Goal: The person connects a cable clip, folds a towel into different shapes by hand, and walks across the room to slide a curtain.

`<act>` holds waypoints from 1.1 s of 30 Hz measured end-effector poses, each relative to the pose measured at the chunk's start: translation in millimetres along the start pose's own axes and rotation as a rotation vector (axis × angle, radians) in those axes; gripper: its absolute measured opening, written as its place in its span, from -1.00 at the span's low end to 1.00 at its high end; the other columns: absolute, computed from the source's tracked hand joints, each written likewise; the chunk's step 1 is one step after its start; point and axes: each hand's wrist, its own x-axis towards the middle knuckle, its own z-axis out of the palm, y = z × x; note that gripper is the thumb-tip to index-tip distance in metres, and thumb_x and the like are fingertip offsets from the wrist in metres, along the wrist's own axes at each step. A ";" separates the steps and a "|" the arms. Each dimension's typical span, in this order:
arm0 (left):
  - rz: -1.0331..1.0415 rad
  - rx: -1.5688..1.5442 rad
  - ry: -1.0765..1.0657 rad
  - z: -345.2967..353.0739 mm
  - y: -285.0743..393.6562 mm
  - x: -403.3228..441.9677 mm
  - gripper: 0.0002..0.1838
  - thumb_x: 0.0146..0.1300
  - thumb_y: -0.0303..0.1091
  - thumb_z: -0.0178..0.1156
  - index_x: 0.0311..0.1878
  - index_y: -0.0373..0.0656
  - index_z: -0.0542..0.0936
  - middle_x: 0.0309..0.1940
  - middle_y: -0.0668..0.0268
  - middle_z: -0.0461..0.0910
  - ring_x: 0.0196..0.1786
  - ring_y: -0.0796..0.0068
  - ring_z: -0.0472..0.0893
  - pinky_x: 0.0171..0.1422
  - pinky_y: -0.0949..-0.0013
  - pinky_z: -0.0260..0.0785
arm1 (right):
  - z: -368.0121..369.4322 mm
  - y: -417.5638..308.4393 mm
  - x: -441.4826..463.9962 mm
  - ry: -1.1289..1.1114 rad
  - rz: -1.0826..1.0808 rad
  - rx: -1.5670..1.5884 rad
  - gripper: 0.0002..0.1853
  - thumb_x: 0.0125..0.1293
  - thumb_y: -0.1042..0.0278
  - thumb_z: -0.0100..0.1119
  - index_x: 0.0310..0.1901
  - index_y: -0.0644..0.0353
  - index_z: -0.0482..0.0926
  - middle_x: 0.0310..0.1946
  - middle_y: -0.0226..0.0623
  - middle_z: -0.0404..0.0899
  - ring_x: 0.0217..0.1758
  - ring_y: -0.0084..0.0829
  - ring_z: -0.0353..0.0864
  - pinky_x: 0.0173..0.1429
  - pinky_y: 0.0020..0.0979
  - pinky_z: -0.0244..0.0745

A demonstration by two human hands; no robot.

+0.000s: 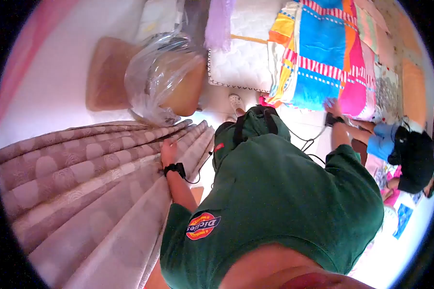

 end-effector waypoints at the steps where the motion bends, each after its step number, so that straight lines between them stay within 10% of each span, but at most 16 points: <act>1: 0.085 0.026 0.031 7.2 -16.9 1.8 -0.56 0.13 -0.23 0.14 0.04 -0.29 0.46 -0.04 -0.07 0.53 0.03 -0.06 0.50 0.13 0.11 0.32 | -68.6 -49.7 -31.4 0.154 0.545 0.774 -0.67 0.25 0.16 0.12 0.04 -0.02 0.48 -0.01 -0.34 0.52 0.07 -0.29 0.47 0.07 -0.26 0.42; 4: 0.133 -0.024 0.016 10.0 -27.6 -2.4 -0.57 0.14 -0.24 0.13 0.04 -0.29 0.46 -0.05 -0.07 0.53 0.03 -0.07 0.50 0.14 0.12 0.31 | -145.9 -157.4 -133.3 0.917 0.575 0.714 -0.67 0.25 0.15 0.11 0.03 -0.01 0.48 -0.01 -0.33 0.52 0.07 -0.29 0.47 0.06 -0.25 0.43; 10: -0.005 -0.028 -0.035 10.2 -27.6 -24.9 -0.54 0.14 -0.19 0.13 0.07 -0.24 0.43 0.02 -0.07 0.48 0.07 -0.02 0.49 0.16 0.14 0.31 | -205.0 -242.6 -274.8 1.416 0.519 0.447 -0.66 0.25 0.12 0.08 0.03 0.01 0.47 -0.01 -0.31 0.52 0.07 -0.29 0.47 0.05 -0.24 0.43; 13: -0.055 0.176 -0.084 -2.3 -8.8 -49.5 -0.55 0.08 -0.18 0.16 -0.02 -0.28 0.46 -0.19 -0.13 0.55 -0.08 -0.14 0.53 0.01 0.03 0.37 | -197.3 -245.4 -310.2 1.457 0.573 0.431 -0.65 0.25 0.10 0.07 0.03 0.02 0.47 -0.02 -0.31 0.51 0.07 -0.29 0.47 0.04 -0.23 0.44; 33: -0.299 0.234 -0.280 126.0 15.2 -132.5 -0.41 0.04 0.02 0.20 0.05 -0.23 0.49 -0.02 -0.04 0.52 0.04 -0.05 0.51 0.12 0.06 0.35 | -214.0 -112.2 -159.2 1.011 0.994 0.458 -0.59 0.25 0.00 -0.02 0.01 0.08 0.46 -0.03 -0.25 0.50 0.06 -0.29 0.47 -0.02 -0.18 0.46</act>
